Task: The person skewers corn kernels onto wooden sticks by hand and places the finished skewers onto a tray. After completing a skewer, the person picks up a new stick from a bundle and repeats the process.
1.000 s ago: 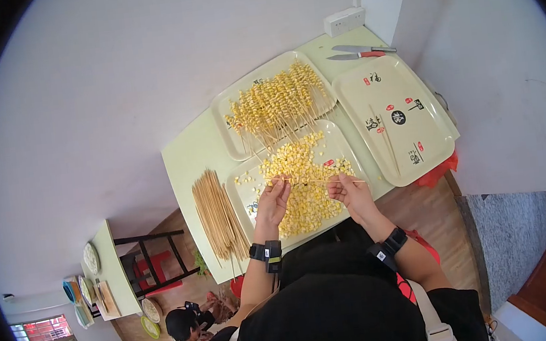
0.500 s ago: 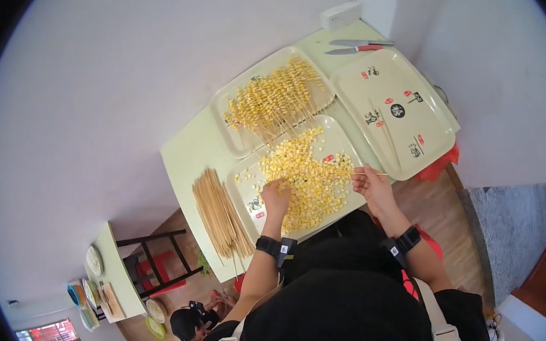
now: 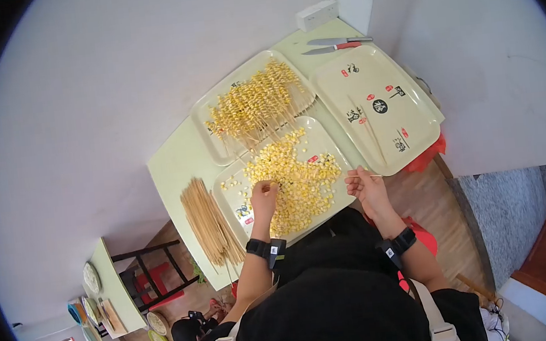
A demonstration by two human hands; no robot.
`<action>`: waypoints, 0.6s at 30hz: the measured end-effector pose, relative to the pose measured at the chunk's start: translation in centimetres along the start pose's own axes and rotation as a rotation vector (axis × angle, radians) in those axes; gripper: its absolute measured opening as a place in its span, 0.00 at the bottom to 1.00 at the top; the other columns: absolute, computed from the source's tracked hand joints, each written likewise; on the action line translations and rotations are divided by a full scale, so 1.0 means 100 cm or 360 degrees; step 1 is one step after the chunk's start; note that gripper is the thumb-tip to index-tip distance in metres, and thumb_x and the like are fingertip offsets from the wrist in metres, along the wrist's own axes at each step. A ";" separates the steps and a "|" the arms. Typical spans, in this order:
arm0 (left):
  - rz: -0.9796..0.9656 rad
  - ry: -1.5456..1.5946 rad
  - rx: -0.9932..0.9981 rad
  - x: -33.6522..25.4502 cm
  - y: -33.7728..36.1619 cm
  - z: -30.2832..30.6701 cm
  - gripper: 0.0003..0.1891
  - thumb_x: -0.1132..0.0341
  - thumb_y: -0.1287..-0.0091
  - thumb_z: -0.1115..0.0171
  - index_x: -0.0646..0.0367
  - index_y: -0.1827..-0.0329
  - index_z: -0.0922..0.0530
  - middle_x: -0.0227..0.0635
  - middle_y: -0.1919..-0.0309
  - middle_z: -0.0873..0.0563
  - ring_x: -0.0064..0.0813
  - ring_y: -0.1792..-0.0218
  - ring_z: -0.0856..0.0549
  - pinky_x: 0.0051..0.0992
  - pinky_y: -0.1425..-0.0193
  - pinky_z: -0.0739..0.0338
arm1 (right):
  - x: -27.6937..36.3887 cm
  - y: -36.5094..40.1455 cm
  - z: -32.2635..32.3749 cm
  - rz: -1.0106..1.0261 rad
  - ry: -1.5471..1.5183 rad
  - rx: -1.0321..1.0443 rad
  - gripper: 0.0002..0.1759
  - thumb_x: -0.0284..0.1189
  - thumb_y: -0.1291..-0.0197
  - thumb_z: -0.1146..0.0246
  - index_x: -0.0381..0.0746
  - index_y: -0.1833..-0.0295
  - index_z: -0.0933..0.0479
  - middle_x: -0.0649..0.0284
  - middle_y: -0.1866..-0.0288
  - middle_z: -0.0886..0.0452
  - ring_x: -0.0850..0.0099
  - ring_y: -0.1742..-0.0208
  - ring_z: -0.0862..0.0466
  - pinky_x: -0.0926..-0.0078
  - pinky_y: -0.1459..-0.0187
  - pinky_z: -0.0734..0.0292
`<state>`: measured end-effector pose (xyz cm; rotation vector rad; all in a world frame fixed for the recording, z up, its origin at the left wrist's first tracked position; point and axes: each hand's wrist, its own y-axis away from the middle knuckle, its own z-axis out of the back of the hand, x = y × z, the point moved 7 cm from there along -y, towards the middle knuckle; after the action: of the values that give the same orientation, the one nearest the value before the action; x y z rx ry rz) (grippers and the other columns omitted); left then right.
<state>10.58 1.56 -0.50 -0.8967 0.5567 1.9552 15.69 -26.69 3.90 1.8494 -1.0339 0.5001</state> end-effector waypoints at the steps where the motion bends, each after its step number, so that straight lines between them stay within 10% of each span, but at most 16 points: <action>1: 0.0270 0.0387 0.0057 0.011 0.002 0.002 0.05 0.70 0.45 0.43 0.60 0.67 0.25 0.37 0.68 0.21 0.29 0.67 0.21 0.25 0.68 0.28 | 0.000 0.000 -0.003 -0.0008 0.0001 0.0009 0.16 0.36 0.40 0.49 0.33 0.63 0.28 0.61 0.74 0.24 0.77 0.75 0.26 0.81 0.70 0.28; 7: 0.1041 0.2200 0.0463 0.003 0.024 0.008 0.09 0.69 0.41 0.47 0.59 0.58 0.28 0.34 0.66 0.20 0.22 0.66 0.21 0.16 0.70 0.27 | -0.005 -0.006 -0.040 0.0014 0.0189 0.0259 0.16 0.36 0.40 0.49 0.32 0.64 0.27 0.61 0.74 0.24 0.77 0.76 0.26 0.81 0.70 0.28; 18: 0.0899 0.2620 0.0388 0.017 0.039 0.037 0.09 0.69 0.37 0.49 0.61 0.57 0.27 0.33 0.64 0.20 0.19 0.66 0.21 0.15 0.68 0.25 | -0.011 -0.009 -0.080 0.0058 0.0402 0.0449 0.17 0.37 0.39 0.50 0.32 0.65 0.26 0.61 0.75 0.23 0.77 0.75 0.26 0.82 0.70 0.28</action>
<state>5.30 2.98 0.65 -2.2388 2.0476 1.0552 16.47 -19.00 6.56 1.9511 -0.8609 0.9155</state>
